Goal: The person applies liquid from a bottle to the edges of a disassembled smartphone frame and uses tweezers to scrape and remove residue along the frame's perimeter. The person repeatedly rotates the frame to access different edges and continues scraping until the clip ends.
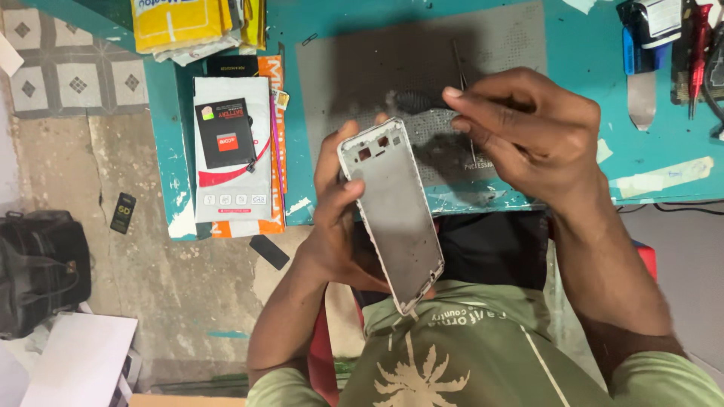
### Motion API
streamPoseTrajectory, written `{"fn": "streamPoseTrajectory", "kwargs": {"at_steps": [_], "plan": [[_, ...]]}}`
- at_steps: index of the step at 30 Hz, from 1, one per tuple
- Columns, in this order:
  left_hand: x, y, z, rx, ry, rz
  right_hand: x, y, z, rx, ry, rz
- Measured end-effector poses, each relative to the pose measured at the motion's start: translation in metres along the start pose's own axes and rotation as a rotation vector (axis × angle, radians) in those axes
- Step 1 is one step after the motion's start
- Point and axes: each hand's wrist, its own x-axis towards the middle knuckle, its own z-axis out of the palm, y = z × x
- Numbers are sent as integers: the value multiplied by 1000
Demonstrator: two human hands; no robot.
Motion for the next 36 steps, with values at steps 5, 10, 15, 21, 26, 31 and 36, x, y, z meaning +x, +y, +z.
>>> {"fn": "streamPoseTrajectory", "kwargs": {"at_steps": [5,10,15,21,26,31,36], "plan": [[-4,-2,1,-76,23,-43,-10,5,5,-34,-53,4],[-8,-8,-3,-134,-15,-71,-20,4,7,-15,26,-15],[-6,-10,0,-121,-4,-53,-17,6,-2,-2,132,-46],[-2,-3,5,-106,11,-9,-15,9,3,-31,-10,-72],[1,-3,0,-38,53,17,-35,15,7,110,-68,-63],[3,-5,-2,44,86,31,-73,2,5,202,-122,-59],[5,-6,-5,73,77,43,-83,4,-18,420,-303,-120]]}}
